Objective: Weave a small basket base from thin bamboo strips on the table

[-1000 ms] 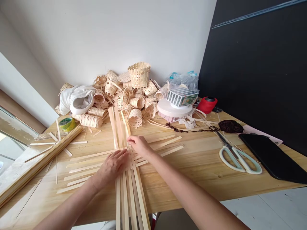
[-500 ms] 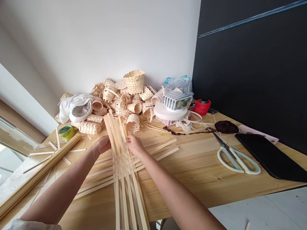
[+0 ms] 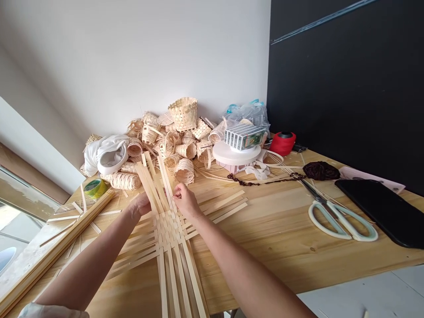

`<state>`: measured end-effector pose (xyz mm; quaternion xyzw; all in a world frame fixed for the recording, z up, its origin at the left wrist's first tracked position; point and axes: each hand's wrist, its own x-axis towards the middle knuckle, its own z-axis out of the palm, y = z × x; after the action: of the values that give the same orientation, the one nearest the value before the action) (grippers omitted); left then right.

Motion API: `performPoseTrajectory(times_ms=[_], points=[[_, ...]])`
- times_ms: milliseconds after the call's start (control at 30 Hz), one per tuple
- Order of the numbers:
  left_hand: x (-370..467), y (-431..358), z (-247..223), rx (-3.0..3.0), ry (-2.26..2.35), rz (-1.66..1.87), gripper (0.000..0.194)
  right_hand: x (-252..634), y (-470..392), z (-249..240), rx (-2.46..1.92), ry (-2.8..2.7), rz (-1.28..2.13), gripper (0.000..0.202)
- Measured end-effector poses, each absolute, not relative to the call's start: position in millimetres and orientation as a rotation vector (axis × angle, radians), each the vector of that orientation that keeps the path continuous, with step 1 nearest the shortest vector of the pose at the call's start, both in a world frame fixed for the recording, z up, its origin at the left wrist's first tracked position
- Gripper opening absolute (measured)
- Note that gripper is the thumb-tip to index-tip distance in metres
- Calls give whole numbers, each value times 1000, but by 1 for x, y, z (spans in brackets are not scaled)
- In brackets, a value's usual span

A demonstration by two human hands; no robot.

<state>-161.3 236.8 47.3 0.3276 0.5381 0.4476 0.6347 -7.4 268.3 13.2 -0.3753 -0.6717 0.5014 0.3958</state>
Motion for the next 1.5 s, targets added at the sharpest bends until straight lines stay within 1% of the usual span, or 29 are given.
performPoseTrajectory(times_ms=[167,267,467,600,700,733,800,867,900,967,1067,1167,1500], points=[[-164,233,42,758,1217,1048,14,-9,265,14,-985,-1774,1150,10],[-163,228,45,745,1227,1064,17,-9,264,17,-989,-1836,1109,13],[-155,223,47,796,1313,1120,24,-11,268,13,-1053,-1935,1238,6],[-163,210,52,973,1548,1333,24,-13,271,5,-1069,-1936,1276,10],[-165,177,66,1068,1662,1480,25,-13,272,4,-1062,-1930,1287,10],[-161,164,69,1154,1719,1453,26,-13,272,5,-1062,-1928,1289,9],[-144,139,70,1699,1867,1044,27,-13,272,6,-1056,-1927,1287,7],[-120,123,61,2123,1790,711,28,-13,271,8,-1048,-1927,1280,5],[-108,119,54,2261,1814,579,32,-13,271,8,-1046,-1927,1277,5],[-91,118,38,2435,1876,329,39,-12,270,8,-1042,-1926,1273,6],[-83,126,21,2454,2036,75,44,-11,270,5,-1027,-1924,1265,6],[-86,132,18,2453,2097,-6,45,-11,271,1,-1008,-1926,1268,6],[-86,132,16,2426,2133,3,45,-7,269,3,-941,-1958,1314,9]])
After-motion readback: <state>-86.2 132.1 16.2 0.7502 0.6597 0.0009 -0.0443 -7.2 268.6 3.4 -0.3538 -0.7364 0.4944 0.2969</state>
